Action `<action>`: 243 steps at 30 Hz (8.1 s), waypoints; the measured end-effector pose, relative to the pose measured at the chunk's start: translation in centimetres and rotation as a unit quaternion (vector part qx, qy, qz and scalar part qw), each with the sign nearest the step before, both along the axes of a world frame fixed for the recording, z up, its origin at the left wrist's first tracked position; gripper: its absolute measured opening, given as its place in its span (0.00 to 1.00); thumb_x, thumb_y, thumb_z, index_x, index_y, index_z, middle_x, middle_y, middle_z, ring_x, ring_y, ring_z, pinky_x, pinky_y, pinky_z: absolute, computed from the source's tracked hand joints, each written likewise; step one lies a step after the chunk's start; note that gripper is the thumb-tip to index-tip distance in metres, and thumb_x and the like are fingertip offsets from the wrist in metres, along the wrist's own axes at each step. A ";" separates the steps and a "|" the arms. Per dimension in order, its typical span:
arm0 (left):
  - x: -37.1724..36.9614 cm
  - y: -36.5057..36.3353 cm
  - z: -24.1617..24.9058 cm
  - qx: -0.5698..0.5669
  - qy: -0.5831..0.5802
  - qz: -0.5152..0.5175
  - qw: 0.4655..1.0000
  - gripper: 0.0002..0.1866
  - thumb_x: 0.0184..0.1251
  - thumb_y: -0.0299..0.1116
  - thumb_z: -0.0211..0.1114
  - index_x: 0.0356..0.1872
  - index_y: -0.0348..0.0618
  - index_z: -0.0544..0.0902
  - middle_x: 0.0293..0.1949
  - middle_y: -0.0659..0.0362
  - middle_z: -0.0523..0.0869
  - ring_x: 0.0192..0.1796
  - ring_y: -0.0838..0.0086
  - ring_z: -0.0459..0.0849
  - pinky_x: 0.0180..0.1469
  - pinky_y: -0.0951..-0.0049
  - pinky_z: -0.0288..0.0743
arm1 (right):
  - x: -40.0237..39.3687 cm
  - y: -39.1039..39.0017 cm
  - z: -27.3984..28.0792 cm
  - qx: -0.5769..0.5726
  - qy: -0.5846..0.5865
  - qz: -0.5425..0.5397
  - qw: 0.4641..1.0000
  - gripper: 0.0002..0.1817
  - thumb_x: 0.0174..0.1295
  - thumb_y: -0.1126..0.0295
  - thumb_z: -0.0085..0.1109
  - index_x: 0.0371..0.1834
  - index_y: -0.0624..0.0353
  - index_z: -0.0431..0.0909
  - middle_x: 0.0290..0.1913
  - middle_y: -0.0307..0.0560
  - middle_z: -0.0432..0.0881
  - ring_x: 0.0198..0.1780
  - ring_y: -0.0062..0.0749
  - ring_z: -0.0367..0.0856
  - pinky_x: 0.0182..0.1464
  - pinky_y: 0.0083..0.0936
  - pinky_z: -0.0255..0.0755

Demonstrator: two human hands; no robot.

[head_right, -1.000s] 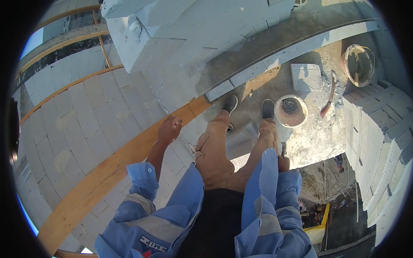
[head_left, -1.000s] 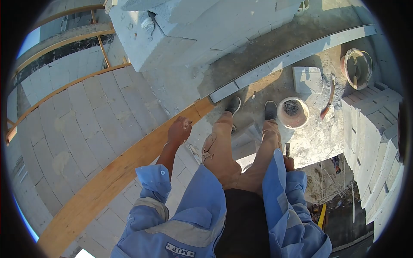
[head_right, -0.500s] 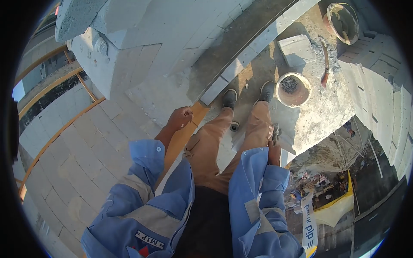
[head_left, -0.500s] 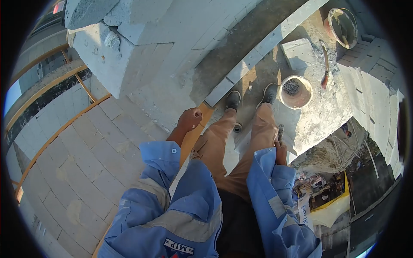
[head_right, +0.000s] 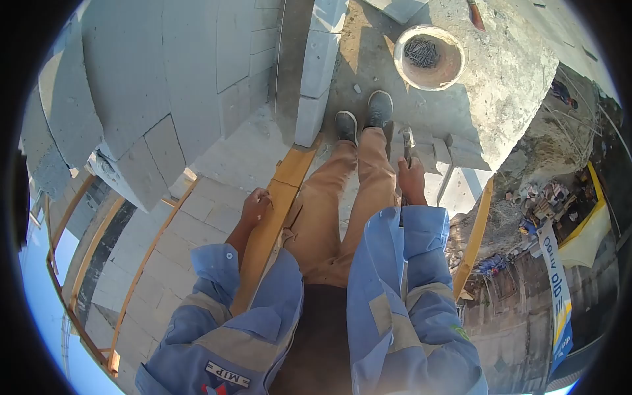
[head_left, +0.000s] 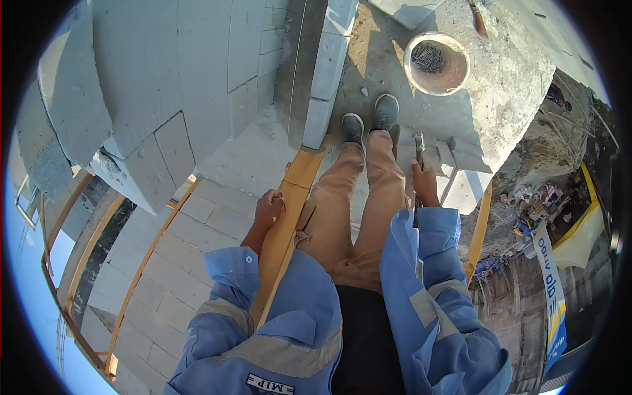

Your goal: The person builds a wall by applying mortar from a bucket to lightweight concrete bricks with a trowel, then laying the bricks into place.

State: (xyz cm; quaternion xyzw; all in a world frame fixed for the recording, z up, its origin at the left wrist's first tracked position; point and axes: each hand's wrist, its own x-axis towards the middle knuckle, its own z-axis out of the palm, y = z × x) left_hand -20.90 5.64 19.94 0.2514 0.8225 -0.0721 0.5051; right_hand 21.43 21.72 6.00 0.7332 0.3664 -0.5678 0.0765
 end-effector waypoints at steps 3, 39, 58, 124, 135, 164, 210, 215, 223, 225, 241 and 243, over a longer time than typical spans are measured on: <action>0.6 0.9 1.2 -0.001 0.006 0.029 1.000 0.17 0.63 0.40 0.62 0.43 0.34 0.81 0.41 0.46 0.86 0.47 0.58 0.85 0.52 0.62 0.76 | -0.2 -0.9 0.4 -0.021 -0.003 -0.001 1.000 0.23 0.67 0.54 0.55 0.38 0.70 0.76 0.35 0.66 0.82 0.41 0.59 0.82 0.43 0.46 0.71; 2.1 0.5 -28.3 0.162 0.058 0.054 0.984 0.11 0.64 0.33 0.60 0.41 0.37 0.82 0.35 0.49 0.87 0.39 0.58 0.87 0.45 0.64 0.78 | -15.5 -6.6 -2.5 -0.007 0.085 -0.043 0.995 0.21 0.68 0.56 0.56 0.34 0.67 0.70 0.29 0.64 0.76 0.34 0.59 0.76 0.40 0.44 0.68; 1.8 0.7 -27.7 0.233 0.049 -0.034 0.971 0.08 0.63 0.25 0.62 0.42 0.35 0.82 0.40 0.46 0.86 0.43 0.54 0.86 0.47 0.64 0.78 | -14.8 -7.6 -1.3 -0.056 0.230 -0.048 0.970 0.21 0.69 0.54 0.56 0.43 0.66 0.73 0.26 0.64 0.78 0.31 0.61 0.79 0.35 0.46 0.69; 1.9 1.2 -28.0 0.192 0.033 0.024 0.981 0.07 0.62 0.27 0.65 0.40 0.41 0.83 0.34 0.51 0.88 0.36 0.61 0.88 0.42 0.67 0.78 | -23.9 -8.4 -6.8 0.014 0.182 0.047 0.982 0.28 0.74 0.46 0.40 0.48 0.65 0.74 0.29 0.67 0.80 0.34 0.66 0.80 0.38 0.51 0.70; 1.8 0.9 -28.2 0.171 0.036 0.022 0.984 0.07 0.62 0.29 0.66 0.40 0.40 0.81 0.35 0.53 0.88 0.38 0.64 0.89 0.43 0.67 0.79 | -23.9 -9.2 -7.5 -0.009 0.132 0.105 0.986 0.25 0.75 0.50 0.42 0.49 0.65 0.73 0.27 0.67 0.80 0.33 0.65 0.81 0.37 0.50 0.70; 1.6 1.3 -28.6 0.164 0.034 0.061 0.984 0.14 0.61 0.25 0.66 0.47 0.37 0.76 0.38 0.52 0.89 0.41 0.62 0.89 0.46 0.67 0.80 | -24.1 -12.4 -7.5 -0.023 0.125 0.051 0.991 0.25 0.74 0.49 0.41 0.50 0.64 0.72 0.26 0.68 0.80 0.34 0.67 0.81 0.36 0.54 0.71; 3.0 16.9 -34.6 -0.040 0.085 -0.180 0.979 0.70 0.45 0.65 0.75 0.71 0.24 0.40 0.65 0.33 0.64 0.57 0.43 0.80 0.55 0.55 0.79 | -22.2 -9.6 -10.5 -0.009 0.098 -0.119 0.988 0.28 0.76 0.50 0.37 0.38 0.69 0.73 0.34 0.69 0.77 0.39 0.65 0.75 0.43 0.46 0.67; 1.7 17.9 -34.5 -0.131 0.007 -0.276 0.952 0.80 0.42 0.71 0.72 0.66 0.11 0.27 0.62 0.23 0.65 0.61 0.44 0.76 0.61 0.65 0.74 | -22.7 -12.4 -5.1 -0.036 0.109 -0.031 0.993 0.23 0.77 0.52 0.39 0.44 0.64 0.71 0.25 0.64 0.76 0.29 0.59 0.77 0.33 0.47 0.67; -0.7 17.0 -34.0 -0.118 -0.103 -0.214 0.964 0.77 0.45 0.67 0.73 0.68 0.13 0.27 0.68 0.25 0.60 0.72 0.46 0.66 0.69 0.66 0.66 | -24.5 -8.9 -5.2 0.000 0.125 0.009 0.992 0.22 0.75 0.54 0.40 0.50 0.65 0.71 0.25 0.66 0.79 0.30 0.65 0.80 0.34 0.54 0.70; -0.6 16.3 -34.7 -0.044 -0.028 -0.259 0.964 0.74 0.45 0.67 0.73 0.71 0.18 0.34 0.56 0.30 0.77 0.57 0.49 0.82 0.56 0.64 0.78 | -24.8 -8.4 -5.2 -0.026 0.125 0.025 0.992 0.21 0.75 0.54 0.41 0.48 0.65 0.70 0.29 0.67 0.81 0.34 0.66 0.82 0.38 0.55 0.72; -0.9 15.9 -34.9 -0.003 -0.017 -0.190 0.982 0.74 0.36 0.64 0.79 0.73 0.25 0.43 0.58 0.34 0.77 0.59 0.47 0.81 0.60 0.62 0.76 | -24.6 -10.5 -4.9 0.106 0.160 -0.009 0.981 0.21 0.75 0.56 0.41 0.54 0.65 0.70 0.32 0.67 0.82 0.32 0.65 0.82 0.34 0.50 0.75; -0.3 16.7 -34.0 -0.052 -0.001 -0.201 0.978 0.73 0.37 0.62 0.80 0.73 0.25 0.43 0.58 0.35 0.78 0.59 0.48 0.81 0.59 0.62 0.76 | -24.8 -11.8 -6.6 0.059 0.140 0.033 0.988 0.21 0.75 0.56 0.41 0.54 0.66 0.70 0.32 0.67 0.82 0.31 0.65 0.82 0.33 0.50 0.75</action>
